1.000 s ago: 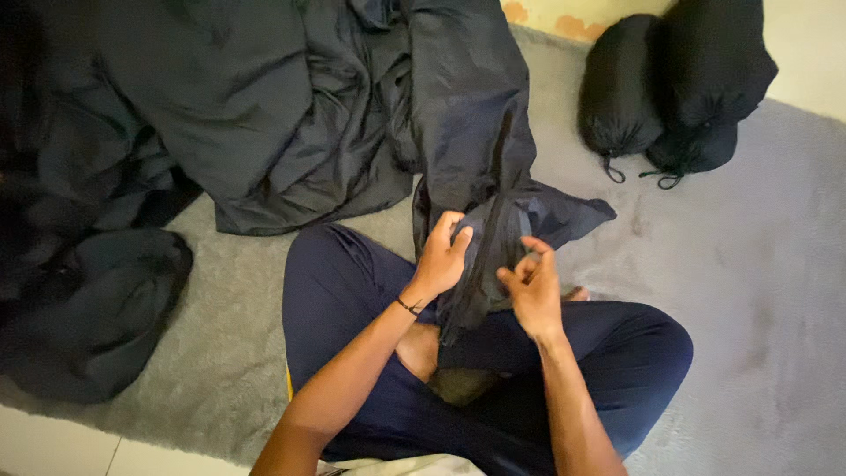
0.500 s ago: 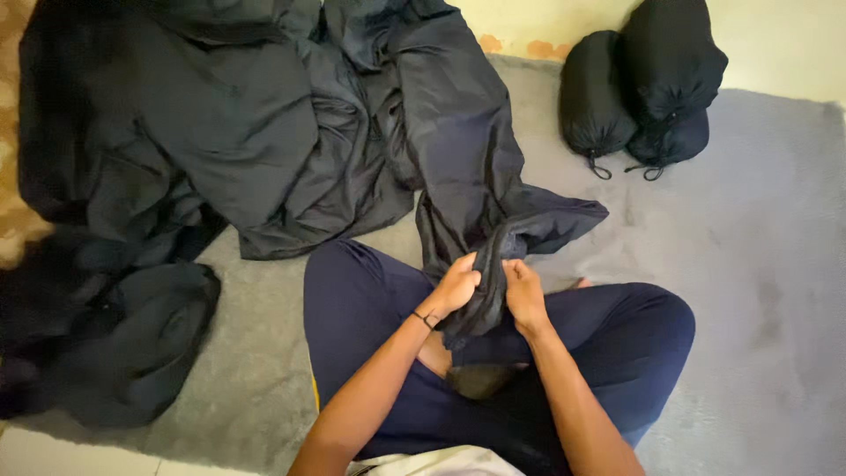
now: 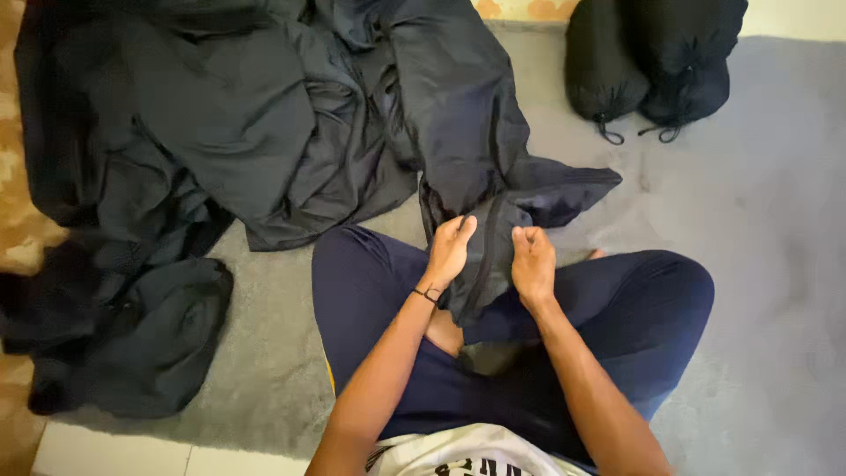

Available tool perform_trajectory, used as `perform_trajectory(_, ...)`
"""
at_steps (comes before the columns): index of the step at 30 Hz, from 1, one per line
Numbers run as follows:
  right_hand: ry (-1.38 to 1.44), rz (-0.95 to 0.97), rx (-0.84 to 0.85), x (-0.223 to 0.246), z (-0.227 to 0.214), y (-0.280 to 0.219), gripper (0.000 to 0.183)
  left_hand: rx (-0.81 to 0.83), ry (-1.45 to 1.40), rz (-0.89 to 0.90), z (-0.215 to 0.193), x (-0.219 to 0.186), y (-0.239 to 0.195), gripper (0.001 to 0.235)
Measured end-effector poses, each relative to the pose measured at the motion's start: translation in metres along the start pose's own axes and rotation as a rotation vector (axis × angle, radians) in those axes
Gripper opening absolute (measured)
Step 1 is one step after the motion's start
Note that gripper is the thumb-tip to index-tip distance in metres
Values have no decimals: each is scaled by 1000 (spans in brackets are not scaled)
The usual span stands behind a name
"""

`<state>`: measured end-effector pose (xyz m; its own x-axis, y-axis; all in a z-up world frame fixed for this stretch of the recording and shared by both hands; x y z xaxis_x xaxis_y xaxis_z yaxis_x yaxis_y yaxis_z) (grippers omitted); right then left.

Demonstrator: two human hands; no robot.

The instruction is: The person sits cross-legged on a rug and folds a large black garment by hand. They align the edges, fold the fabric in half, and smooth it down repeatedly. Several other folded black items are visible nearby.

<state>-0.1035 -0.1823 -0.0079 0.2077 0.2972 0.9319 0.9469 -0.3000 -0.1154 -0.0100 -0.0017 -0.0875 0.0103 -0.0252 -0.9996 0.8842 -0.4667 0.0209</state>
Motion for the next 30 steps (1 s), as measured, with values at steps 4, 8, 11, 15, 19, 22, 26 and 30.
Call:
perform_trajectory(4, 174, 86, 148, 32, 4, -10, 47, 48, -72, -22, 10, -25, -8, 27)
perform_trajectory(8, 151, 89, 192, -51, 23, 14, 63, 197, -127, -70, 21, -4, -10, 24)
perform_trajectory(11, 37, 42, 127, -24, 11, 9, 63, 132, -104, -111, -5, 27, 6, 29)
perform_trajectory(15, 66, 17, 118, -28, 15, 0, 53, 208, -103, -225, -12, 32, 7, 30)
perform_trajectory(19, 79, 79, 271, -39, 33, -24, 45, 281, -51, -400, -4, -1, -6, 67)
perform_trajectory(22, 111, 146, 408, -19, 44, -41, 45, 330, 26, -310, 3, -14, -7, 45)
perform_trajectory(26, 133, 208, 642, -19, 51, -37, 42, 288, 33, -91, 2, -13, 4, 18)
perform_trajectory(30, 290, 285, 555, -23, 40, -26, 37, 271, 5, -93, -2, -35, -3, 22)
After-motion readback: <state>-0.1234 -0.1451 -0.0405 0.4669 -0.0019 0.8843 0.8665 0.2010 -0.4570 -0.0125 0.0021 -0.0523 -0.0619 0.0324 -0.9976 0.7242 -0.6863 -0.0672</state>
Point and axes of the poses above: each hand's wrist, its own y-axis towards the middle knuckle, its own z-axis out of the palm, x = y × z, the point moved 5 cm from there along y, towards the middle knuckle, and after that the axes turned 15 degrees about x, right-handed, at the moved point
